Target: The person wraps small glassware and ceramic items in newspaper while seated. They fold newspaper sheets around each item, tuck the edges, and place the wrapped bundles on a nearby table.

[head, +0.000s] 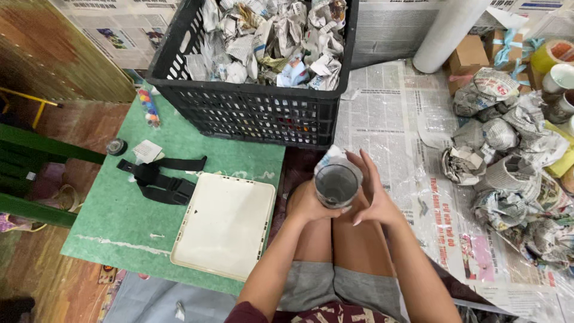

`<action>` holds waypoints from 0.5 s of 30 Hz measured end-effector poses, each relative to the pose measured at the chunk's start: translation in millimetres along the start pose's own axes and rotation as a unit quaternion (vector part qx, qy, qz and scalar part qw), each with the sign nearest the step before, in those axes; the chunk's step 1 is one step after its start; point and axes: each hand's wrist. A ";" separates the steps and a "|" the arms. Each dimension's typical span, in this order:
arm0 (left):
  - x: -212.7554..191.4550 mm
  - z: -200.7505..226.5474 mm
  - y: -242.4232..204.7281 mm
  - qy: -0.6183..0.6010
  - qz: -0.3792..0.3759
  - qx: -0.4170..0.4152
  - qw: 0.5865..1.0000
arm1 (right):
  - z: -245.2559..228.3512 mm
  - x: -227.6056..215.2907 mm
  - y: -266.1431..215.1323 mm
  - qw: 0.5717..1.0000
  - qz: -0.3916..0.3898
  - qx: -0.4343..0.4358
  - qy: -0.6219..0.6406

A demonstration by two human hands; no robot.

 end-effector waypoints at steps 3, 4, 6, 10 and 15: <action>1.2 -2.0 7.8 -0.040 0.013 0.063 0.997 | -16.9 -7.5 24.9 0.997 -0.016 0.045 -0.059; 3.6 -2.9 5.9 -0.060 0.019 0.082 0.995 | -19.8 -5.3 28.4 0.993 -0.012 0.063 -0.096; 2.5 -8.6 8.8 0.002 -0.015 0.025 1.000 | -25.0 -3.9 42.2 0.988 -0.022 0.058 -0.139; 12.0 -23.5 0.0 0.042 -0.028 -0.061 0.997 | -21.9 16.9 38.9 0.992 -0.034 -0.035 -0.117; 26.5 -28.3 4.3 -0.212 0.031 0.015 0.977 | -20.5 22.4 39.1 0.990 0.026 -0.098 -0.102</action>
Point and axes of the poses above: each hand's wrist, its own y-axis towards the middle knuckle, its own x-axis out of the palm, z = x × y, and after that the axes turned 11 degrees about y, right-handed
